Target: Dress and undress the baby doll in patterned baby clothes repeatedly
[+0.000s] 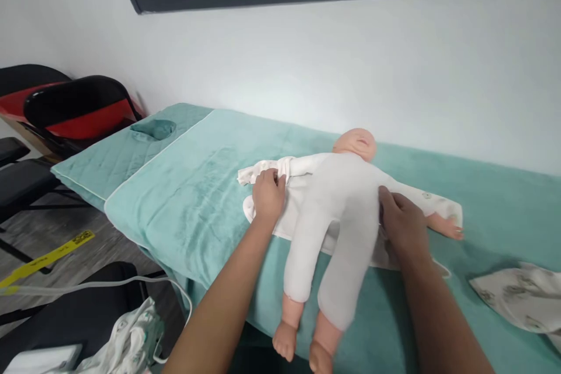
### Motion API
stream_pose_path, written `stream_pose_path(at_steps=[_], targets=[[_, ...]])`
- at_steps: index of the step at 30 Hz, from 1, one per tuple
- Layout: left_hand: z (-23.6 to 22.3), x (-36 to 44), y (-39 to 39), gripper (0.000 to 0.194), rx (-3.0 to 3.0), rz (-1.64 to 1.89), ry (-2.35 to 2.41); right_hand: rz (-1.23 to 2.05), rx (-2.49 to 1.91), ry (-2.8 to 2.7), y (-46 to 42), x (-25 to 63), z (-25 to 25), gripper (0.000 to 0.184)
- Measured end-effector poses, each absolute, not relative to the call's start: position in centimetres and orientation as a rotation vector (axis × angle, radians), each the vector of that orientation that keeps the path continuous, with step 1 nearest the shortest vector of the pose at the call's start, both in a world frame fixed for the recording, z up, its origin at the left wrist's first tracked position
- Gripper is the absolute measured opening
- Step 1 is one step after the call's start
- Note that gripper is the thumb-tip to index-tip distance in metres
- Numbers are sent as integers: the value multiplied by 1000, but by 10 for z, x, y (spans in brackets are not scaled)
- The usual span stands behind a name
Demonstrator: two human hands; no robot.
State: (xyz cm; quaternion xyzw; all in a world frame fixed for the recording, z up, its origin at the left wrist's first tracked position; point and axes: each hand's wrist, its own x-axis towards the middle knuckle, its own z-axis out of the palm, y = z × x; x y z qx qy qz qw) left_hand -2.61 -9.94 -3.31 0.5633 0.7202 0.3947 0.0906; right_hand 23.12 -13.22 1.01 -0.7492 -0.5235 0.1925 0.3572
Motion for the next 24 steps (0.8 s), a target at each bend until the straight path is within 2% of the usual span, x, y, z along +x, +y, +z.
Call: stream_pose_path(at_steps=[5, 12, 18, 24], targets=[[-33, -25, -100, 16, 1675, 1300, 2003, 721, -1753, -1240, -134, 229, -2, 55], [-34, -21, -103, 18, 1649, 1277, 2082, 904, -1626, -1204, -136, 228, -12, 79], [-36, -21, -101, 32, 1694, 1119, 2123, 981, -1574, -1131, -135, 222, -10, 78], [-34, -20, -102, 27, 1763, 1245, 1982, 1053, -1511, -1049, -138, 214, -4, 76]])
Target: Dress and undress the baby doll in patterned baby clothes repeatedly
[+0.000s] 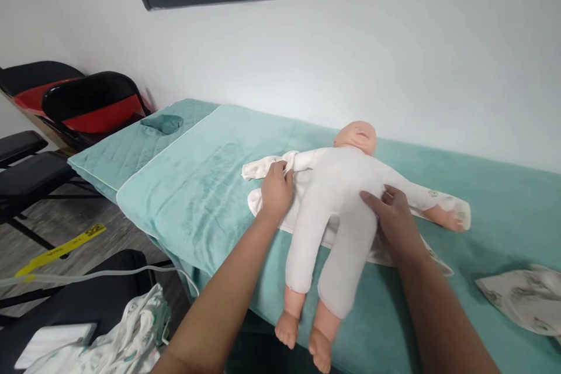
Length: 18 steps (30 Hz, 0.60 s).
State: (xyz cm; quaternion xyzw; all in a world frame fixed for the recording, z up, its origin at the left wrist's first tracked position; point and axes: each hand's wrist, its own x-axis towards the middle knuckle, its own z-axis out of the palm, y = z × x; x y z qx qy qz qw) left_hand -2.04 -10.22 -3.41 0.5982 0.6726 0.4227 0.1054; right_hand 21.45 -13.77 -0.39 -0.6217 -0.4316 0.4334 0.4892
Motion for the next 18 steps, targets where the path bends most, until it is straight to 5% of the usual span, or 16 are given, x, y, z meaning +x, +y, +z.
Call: stream_pose_path(at_steps=[13, 18], targets=[[26, -3, -98, 8, 1833, 1178, 1603, 1155, -1424, -1134, -141, 200, -8, 65], [65, 7, -136, 17, 1804, 1053, 1436, 1164, -1424, -1132, -138, 205, -15, 59]])
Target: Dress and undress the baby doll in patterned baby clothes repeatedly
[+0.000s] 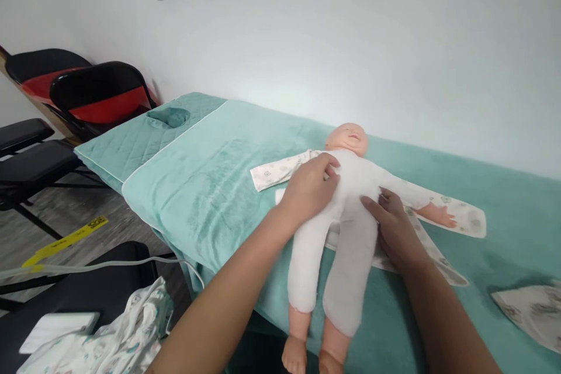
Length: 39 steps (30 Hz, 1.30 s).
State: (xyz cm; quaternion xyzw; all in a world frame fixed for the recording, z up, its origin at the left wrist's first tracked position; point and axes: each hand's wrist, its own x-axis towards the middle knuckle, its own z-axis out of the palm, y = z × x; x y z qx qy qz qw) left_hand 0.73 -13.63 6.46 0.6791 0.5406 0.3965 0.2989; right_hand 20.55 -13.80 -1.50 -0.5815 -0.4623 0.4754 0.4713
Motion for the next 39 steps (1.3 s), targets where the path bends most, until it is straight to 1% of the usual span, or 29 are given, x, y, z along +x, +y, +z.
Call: stream_pose_path(at_steps=[3, 5, 7, 9, 11, 13, 15, 20, 22, 25, 28, 30, 32, 34, 37, 39], targets=[[82, 17, -164, 17, 1830, 1027, 1132, 1124, -1419, -1157, -139, 207, -16, 57], [82, 19, -178, 17, 1826, 1074, 1020, 1111, -1410, -1175, -139, 208, -17, 57], [71, 15, -187, 16, 1803, 1204, 1165, 1124, -1403, -1175, -139, 208, -18, 59], [54, 9, -191, 16, 1768, 1293, 1464, 1143, -1407, -1170, -138, 208, -19, 62], [37, 4, -192, 26, 1779, 1225, 1699, 1146, -1424, -1165, -137, 207, -19, 65], [25, 3, -193, 38, 1838, 1091, 1812, 1146, -1432, -1161, -136, 207, -20, 67], [20, 6, -191, 40, 1869, 1010, 1879, 1151, -1424, -1149, -136, 207, -20, 67], [32, 14, -173, 17, 1795, 989, 1916, 1187, -1361, -1150, -136, 207, -20, 65], [41, 19, -165, 15, 1778, 1038, 1836, 1193, -1358, -1151, -137, 207, -20, 65], [54, 31, -159, 19, 1794, 1112, 1668, 1190, -1370, -1144, -137, 209, -21, 66], [61, 42, -155, 25, 1898, 992, 1479, 1176, -1380, -1154, -135, 211, -23, 68], [62, 44, -148, 26, 1923, 928, 1433, 1175, -1378, -1168, -135, 211, -23, 69], [62, 43, -135, 26, 1912, 948, 1526, 1194, -1366, -1173, -135, 211, -23, 70], [63, 41, -119, 31, 1900, 946, 1716, 1201, -1365, -1158, -135, 209, -20, 72], [64, 40, -90, 46, 1930, 756, 1962, 1190, -1374, -1144, -137, 206, -16, 74], [65, 41, -73, 48, 1941, 606, 2038, 1192, -1381, -1142, -137, 206, -15, 75]])
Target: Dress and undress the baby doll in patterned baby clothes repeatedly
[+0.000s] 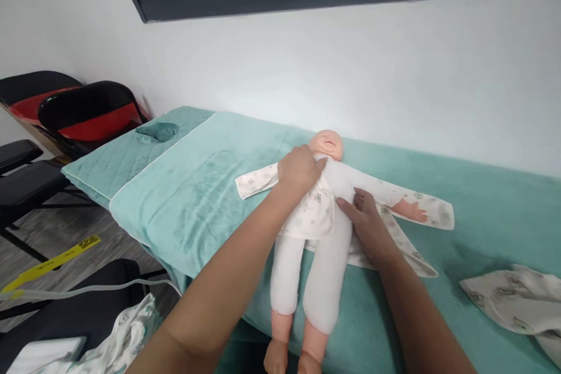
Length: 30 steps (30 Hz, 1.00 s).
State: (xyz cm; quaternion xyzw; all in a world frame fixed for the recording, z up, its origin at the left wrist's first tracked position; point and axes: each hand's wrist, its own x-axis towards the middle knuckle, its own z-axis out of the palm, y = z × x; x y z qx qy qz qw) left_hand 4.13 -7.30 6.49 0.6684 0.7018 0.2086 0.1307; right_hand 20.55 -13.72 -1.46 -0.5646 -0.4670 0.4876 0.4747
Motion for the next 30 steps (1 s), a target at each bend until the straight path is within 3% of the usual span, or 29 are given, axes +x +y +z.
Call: stream_pose_path(at_steps=[5, 12, 18, 21, 24, 30], targets=[[67, 45, -48, 25, 1912, 518, 1997, 1190, -1362, -1067, -137, 204, -17, 76], [81, 73, -43, 22, 2039, 918, 1591, 1161, -1242, -994, -140, 199, -20, 70], [72, 83, -75, 22, 2126, 813, 1423, 1216, -1209, -959, -137, 202, -22, 68], [62, 70, -105, 22, 2139, 953, 1320, 1224, -1211, -954, -136, 203, -22, 69], [48, 44, -141, 27, 2103, 1161, 1303, 1224, -1202, -961, -136, 204, -24, 68], [6, -16, -199, 60, 1992, 1127, 1469, 1193, -1238, -972, -135, 205, -26, 68]])
